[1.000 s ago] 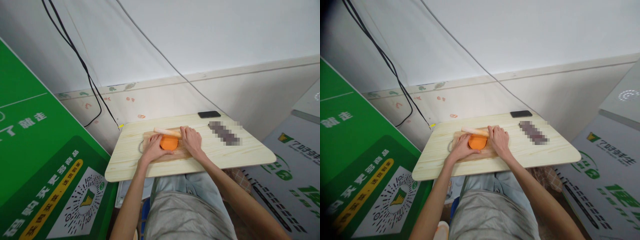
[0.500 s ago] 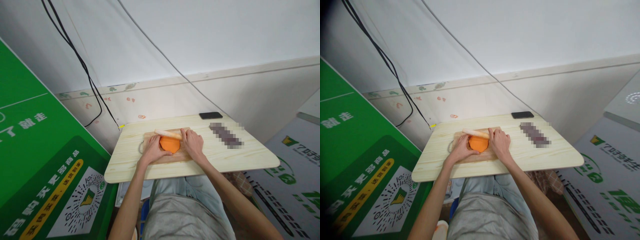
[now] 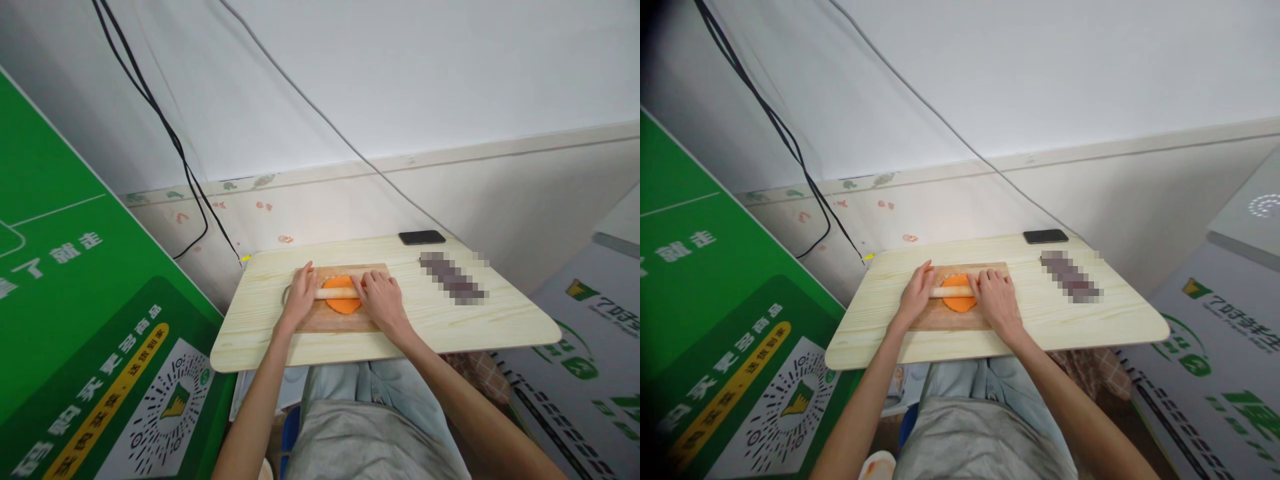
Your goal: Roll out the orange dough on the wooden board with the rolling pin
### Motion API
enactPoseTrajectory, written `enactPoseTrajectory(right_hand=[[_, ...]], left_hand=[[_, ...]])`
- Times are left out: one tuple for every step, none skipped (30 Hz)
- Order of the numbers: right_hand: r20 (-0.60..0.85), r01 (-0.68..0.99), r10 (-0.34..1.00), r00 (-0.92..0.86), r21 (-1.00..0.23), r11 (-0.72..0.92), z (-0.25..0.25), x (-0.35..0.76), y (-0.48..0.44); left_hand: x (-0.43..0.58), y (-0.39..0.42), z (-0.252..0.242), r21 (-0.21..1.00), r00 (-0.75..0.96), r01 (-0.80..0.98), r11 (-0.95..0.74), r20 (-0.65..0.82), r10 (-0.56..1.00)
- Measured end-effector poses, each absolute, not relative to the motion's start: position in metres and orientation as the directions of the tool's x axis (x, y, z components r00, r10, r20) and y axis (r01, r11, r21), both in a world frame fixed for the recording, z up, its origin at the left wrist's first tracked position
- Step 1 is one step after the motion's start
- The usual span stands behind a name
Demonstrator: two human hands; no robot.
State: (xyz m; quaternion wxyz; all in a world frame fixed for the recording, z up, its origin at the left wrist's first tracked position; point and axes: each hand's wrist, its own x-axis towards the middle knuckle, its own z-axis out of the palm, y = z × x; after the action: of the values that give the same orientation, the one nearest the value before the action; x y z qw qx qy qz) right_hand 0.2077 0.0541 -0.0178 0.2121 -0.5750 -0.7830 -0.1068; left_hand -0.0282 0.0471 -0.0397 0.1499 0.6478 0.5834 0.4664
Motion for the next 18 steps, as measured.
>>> enactPoseTrajectory(right_hand=[[0.459,0.943,0.851,-0.254,-0.078,0.324,-0.017,0.208,0.054],[0.46,0.939,0.848,-0.263,-0.079,0.335,-0.016,0.208,0.055],[0.459,0.933,0.844,-0.277,-0.08,0.35,-0.015,0.209,0.057],[0.453,0.927,0.841,-0.294,-0.08,0.368,-0.012,0.209,0.059],[0.446,0.92,0.839,-0.311,-0.079,0.383,-0.009,0.21,0.061],[0.439,0.916,0.838,-0.324,-0.077,0.395,-0.006,0.21,0.064],[0.433,0.912,0.837,-0.335,-0.073,0.403,-0.002,0.211,0.067],[0.428,0.911,0.837,-0.341,-0.067,0.406,0.001,0.212,0.07],[0.425,0.913,0.839,-0.341,-0.064,0.404,0.003,0.212,0.072],[0.422,0.916,0.843,-0.335,-0.065,0.397,0.005,0.213,0.074],[0.418,0.918,0.847,-0.327,-0.07,0.389,0.005,0.213,0.076],[0.415,0.92,0.851,-0.321,-0.078,0.385,0.004,0.213,0.077],[0.411,0.92,0.855,-0.316,-0.087,0.382,0.003,0.212,0.078],[0.408,0.919,0.857,-0.313,-0.096,0.382,0.001,0.211,0.078],[0.408,0.919,0.859,-0.31,-0.103,0.381,-0.001,0.211,0.079],[0.412,0.92,0.86,-0.302,-0.109,0.376,-0.002,0.21,0.08],[0.417,0.924,0.862,-0.289,-0.114,0.365,-0.003,0.208,0.082],[0.422,0.929,0.865,-0.272,-0.119,0.35,-0.003,0.208,0.085]], left_hand=[[-0.027,0.048,-0.04,0.702,-0.085,0.652,-0.285,0.441,0.893],[-0.026,0.049,-0.04,0.668,-0.056,0.684,-0.293,0.449,0.892],[-0.025,0.049,-0.041,0.637,-0.032,0.711,-0.296,0.45,0.892],[-0.024,0.05,-0.041,0.61,-0.015,0.737,-0.292,0.447,0.895],[-0.023,0.051,-0.04,0.583,-0.001,0.761,-0.284,0.439,0.898],[-0.022,0.053,-0.04,0.553,0.014,0.786,-0.276,0.43,0.903],[-0.021,0.055,-0.039,0.522,0.033,0.809,-0.271,0.42,0.907],[-0.02,0.058,-0.038,0.494,0.053,0.826,-0.27,0.41,0.911],[-0.02,0.062,-0.037,0.474,0.071,0.837,-0.271,0.397,0.915],[-0.019,0.067,-0.036,0.463,0.083,0.845,-0.269,0.383,0.92],[-0.018,0.071,-0.035,0.458,0.083,0.851,-0.258,0.368,0.926],[-0.017,0.076,-0.034,0.453,0.072,0.859,-0.238,0.353,0.933],[-0.016,0.08,-0.033,0.445,0.05,0.871,-0.208,0.341,0.939],[-0.014,0.084,-0.032,0.43,0.022,0.886,-0.173,0.333,0.943],[-0.013,0.088,-0.032,0.411,-0.004,0.901,-0.139,0.327,0.945],[-0.013,0.093,-0.032,0.392,-0.029,0.914,-0.107,0.326,0.945],[-0.012,0.097,-0.031,0.377,-0.035,0.921,-0.094,0.321,0.946],[-0.013,0.102,-0.031,0.375,-0.021,0.921,-0.103,0.313,0.949]])
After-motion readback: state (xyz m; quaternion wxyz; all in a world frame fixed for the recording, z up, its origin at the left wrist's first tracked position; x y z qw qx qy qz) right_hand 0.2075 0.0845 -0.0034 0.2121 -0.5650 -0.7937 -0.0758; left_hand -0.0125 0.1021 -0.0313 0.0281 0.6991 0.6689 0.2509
